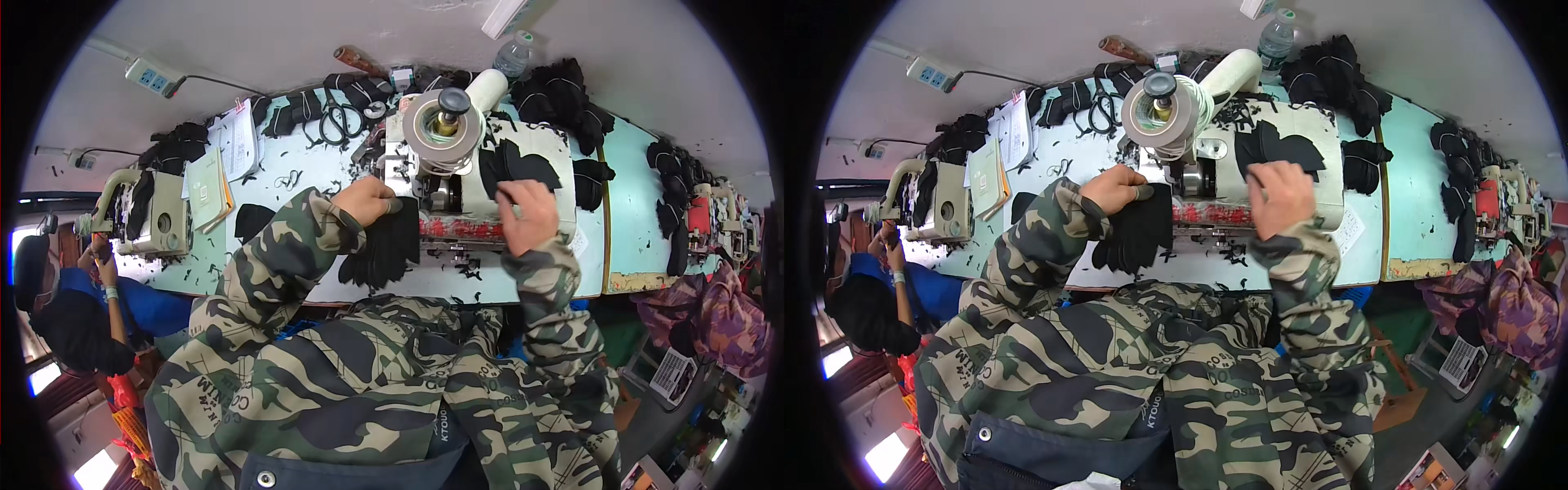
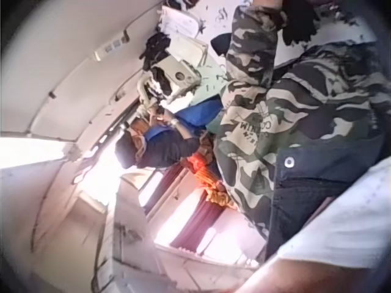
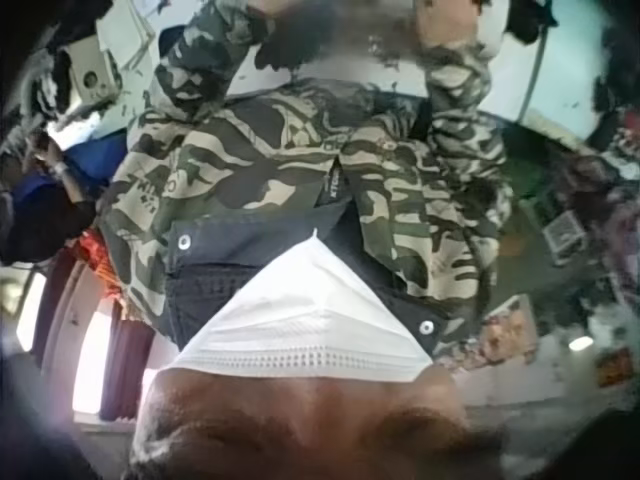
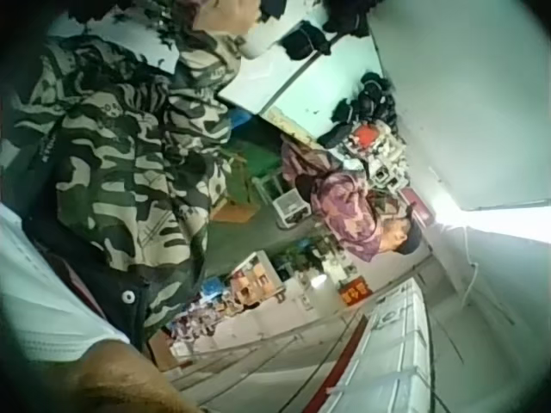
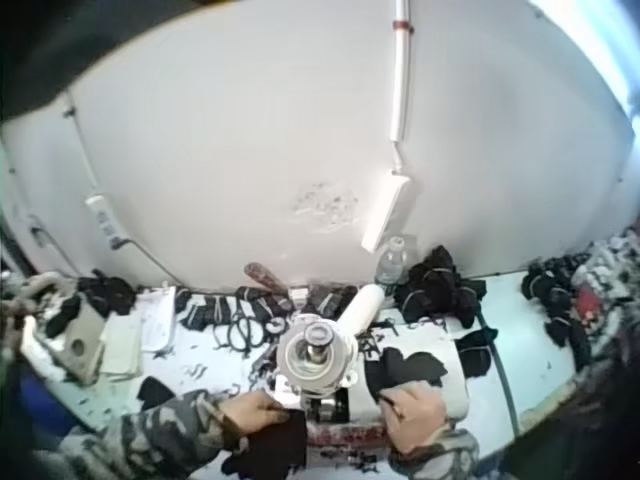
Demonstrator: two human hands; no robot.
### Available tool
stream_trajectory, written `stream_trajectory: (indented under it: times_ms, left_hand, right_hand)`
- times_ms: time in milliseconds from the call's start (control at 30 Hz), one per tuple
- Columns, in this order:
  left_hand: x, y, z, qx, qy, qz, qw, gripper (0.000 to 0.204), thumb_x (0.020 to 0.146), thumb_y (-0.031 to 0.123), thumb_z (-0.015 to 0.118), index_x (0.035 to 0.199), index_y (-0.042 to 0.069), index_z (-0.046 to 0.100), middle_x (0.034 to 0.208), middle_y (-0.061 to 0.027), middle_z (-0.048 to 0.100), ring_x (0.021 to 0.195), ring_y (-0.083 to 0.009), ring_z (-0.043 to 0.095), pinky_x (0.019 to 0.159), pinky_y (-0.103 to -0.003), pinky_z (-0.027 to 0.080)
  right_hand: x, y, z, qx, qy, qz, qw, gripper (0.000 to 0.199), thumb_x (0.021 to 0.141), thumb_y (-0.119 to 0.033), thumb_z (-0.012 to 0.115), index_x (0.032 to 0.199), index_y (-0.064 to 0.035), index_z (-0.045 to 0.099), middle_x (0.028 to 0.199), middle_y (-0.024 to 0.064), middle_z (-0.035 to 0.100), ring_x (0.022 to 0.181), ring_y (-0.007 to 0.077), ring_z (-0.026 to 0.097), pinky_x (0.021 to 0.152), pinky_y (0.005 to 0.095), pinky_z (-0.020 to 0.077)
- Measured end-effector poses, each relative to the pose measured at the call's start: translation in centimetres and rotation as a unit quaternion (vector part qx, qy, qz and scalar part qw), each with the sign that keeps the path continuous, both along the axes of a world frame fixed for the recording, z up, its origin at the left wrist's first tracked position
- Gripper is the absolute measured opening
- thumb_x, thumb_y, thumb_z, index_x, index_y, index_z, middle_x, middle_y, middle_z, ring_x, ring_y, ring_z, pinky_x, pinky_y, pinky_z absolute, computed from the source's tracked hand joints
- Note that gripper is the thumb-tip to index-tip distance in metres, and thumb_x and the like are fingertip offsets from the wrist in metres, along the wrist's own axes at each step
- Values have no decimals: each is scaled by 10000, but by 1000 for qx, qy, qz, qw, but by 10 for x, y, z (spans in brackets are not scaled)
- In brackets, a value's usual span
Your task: Operating an industrial sewing machine to assemble black shoe components.
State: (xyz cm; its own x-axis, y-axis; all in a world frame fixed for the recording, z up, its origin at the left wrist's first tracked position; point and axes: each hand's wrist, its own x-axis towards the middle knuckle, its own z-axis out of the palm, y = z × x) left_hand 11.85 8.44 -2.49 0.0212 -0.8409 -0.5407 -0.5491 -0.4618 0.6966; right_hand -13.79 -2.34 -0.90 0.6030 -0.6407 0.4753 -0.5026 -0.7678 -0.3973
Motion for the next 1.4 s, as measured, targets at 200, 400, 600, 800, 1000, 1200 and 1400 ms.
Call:
stream_trajectory:
  times_ms: [200, 400, 600, 800, 1000, 1200, 1400]
  left_hand:
    - [-8, -18, -5, -58, 13, -51, 997, 304, 818, 224, 549, 975, -24, 628, 693, -146, 617, 646, -183, 565, 623, -306, 437]
    - [-2, -25, -2, -12, 72, -81, 994, 245, 804, 129, 535, 954, -43, 626, 715, -61, 620, 662, -108, 536, 617, -270, 428]
    - [17, 0, -13, -11, 116, -35, 993, 199, 816, 130, 538, 876, -42, 616, 690, -14, 582, 666, -75, 498, 629, -250, 406]
    - [-3, -13, -3, -41, -6, -49, 998, 319, 830, 262, 554, 979, -9, 631, 714, -164, 621, 673, -233, 575, 655, -330, 432]
    - [-2, -24, -11, -32, 58, -75, 995, 255, 807, 160, 552, 945, -40, 628, 691, -81, 611, 675, -127, 540, 643, -280, 425]
    - [20, 2, -16, -17, 158, -25, 987, 190, 781, 67, 506, 873, -47, 626, 731, -13, 603, 701, -92, 529, 663, -257, 427]
    - [-7, -14, -2, -43, -32, -41, 998, 265, 822, 200, 545, 940, -25, 621, 709, -182, 608, 643, -254, 561, 655, -341, 437]
  right_hand:
    - [31, 34, -19, 130, 18, 59, 990, 267, 693, -166, 677, 936, -66, 626, 804, 80, 585, 768, 275, 534, 682, 366, 405]
    - [32, 45, -25, 94, 49, 26, 994, 332, 663, -152, 683, 979, -75, 618, 826, 79, 582, 810, 285, 520, 710, 388, 405]
    - [4, -17, 32, -35, -132, -46, 990, 175, 699, -53, 619, 866, -91, 651, 834, 90, 595, 793, 265, 551, 729, 381, 444]
    - [17, 19, -2, 145, 27, 43, 988, 232, 721, -141, 660, 917, -25, 619, 815, 113, 594, 770, 277, 556, 701, 353, 435]
    - [37, 48, -24, 95, 26, 31, 995, 334, 676, -186, 677, 975, -55, 607, 824, 94, 567, 817, 294, 509, 708, 401, 399]
    - [10, -7, 14, 18, -187, -59, 980, 240, 670, 29, 564, 867, -85, 641, 815, 93, 568, 812, 286, 552, 712, 369, 460]
    - [9, 12, -2, 134, -28, 14, 990, 201, 695, -127, 666, 879, -55, 630, 834, 86, 592, 754, 261, 556, 686, 346, 439]
